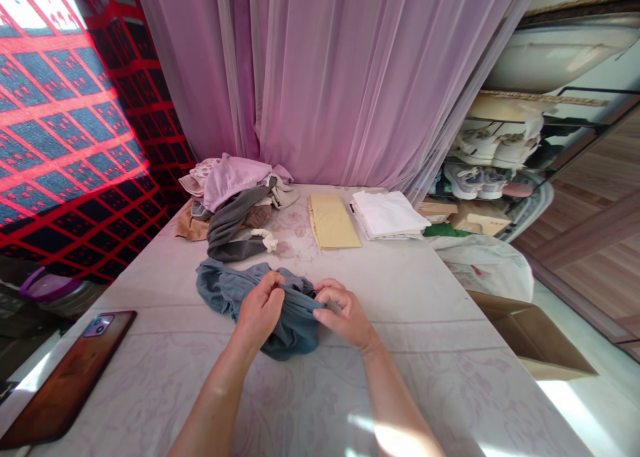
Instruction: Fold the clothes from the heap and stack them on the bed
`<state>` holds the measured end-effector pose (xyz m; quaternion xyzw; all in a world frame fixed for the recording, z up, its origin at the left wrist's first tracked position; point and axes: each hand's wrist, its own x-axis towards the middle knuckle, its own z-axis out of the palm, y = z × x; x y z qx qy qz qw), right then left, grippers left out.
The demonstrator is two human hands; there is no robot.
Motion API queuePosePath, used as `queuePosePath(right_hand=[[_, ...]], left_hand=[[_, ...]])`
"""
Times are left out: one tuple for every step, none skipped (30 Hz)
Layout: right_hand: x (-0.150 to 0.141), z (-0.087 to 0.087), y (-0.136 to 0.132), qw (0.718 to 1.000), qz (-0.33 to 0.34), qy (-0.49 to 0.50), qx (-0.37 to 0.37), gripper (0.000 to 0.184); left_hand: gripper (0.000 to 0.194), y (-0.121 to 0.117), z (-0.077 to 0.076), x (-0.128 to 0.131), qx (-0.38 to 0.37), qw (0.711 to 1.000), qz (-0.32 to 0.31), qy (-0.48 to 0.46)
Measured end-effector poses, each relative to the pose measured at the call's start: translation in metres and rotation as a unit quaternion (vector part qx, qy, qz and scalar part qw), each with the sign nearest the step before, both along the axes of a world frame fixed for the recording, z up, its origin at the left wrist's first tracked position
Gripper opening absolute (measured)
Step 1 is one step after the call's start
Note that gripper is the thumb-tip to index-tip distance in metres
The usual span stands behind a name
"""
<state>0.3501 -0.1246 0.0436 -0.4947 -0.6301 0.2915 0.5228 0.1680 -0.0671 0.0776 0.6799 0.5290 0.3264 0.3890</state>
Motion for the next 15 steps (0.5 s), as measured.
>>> queuePosePath(right_hand=[[0.0,0.005,-0.002,1.0,0.008,-0.012,0.004,0.014],[0.0,0.01,-0.004,1.0,0.014,-0.026,0.012,0.018],[0.0,0.016,-0.006,0.999,0.021,-0.037,0.02,0.02],[0.002,0.021,-0.008,0.998,0.027,-0.044,0.026,0.022],[0.004,0.027,-0.011,0.998,0.03,-0.044,0.029,0.022],[0.007,0.032,-0.014,0.998,0.031,-0.039,0.03,0.021],[0.01,0.036,-0.017,0.999,0.031,-0.029,0.03,0.019],[0.015,0.038,-0.019,0.999,0.028,-0.017,0.031,0.017],[0.019,0.04,-0.022,0.999,0.019,-0.003,0.033,0.014],[0.023,0.04,-0.023,0.999,0.004,0.011,0.038,0.012],[0.028,0.04,-0.024,0.999,-0.018,0.023,0.044,0.01],[0.031,0.038,-0.024,0.997,-0.044,0.032,0.05,0.009],[0.035,0.035,-0.023,0.995,-0.071,0.039,0.057,0.011],[0.037,0.032,-0.022,0.992,-0.095,0.043,0.064,0.013],[0.039,0.03,-0.021,0.989,-0.117,0.045,0.072,0.016]], left_hand=[[0.013,0.0,0.002,-0.001,0.009,1.0,0.001,0.004],[0.012,0.0,0.005,-0.002,0.018,1.0,0.001,0.008],[0.012,0.0,0.007,-0.004,0.026,1.0,0.001,0.011],[0.012,-0.001,0.009,-0.005,0.031,0.999,-0.002,0.011],[0.011,-0.002,0.012,-0.007,0.031,0.999,-0.008,0.008],[0.011,-0.003,0.015,-0.009,0.025,1.0,-0.018,-0.001],[0.01,-0.004,0.019,-0.01,0.01,0.999,-0.032,-0.017],[0.009,-0.006,0.022,-0.011,-0.014,0.998,-0.049,-0.04],[0.009,-0.008,0.026,-0.012,-0.048,0.994,-0.069,-0.07],[0.01,-0.01,0.029,-0.014,-0.088,0.987,-0.091,-0.103],[0.012,-0.013,0.033,-0.014,-0.128,0.976,-0.113,-0.133],[0.014,-0.015,0.036,-0.015,-0.162,0.965,-0.134,-0.157],[0.016,-0.016,0.038,-0.016,-0.185,0.956,-0.15,-0.173],[0.017,-0.017,0.039,-0.016,-0.195,0.951,-0.158,-0.179],[0.018,-0.018,0.04,-0.016,-0.193,0.951,-0.16,-0.179]])
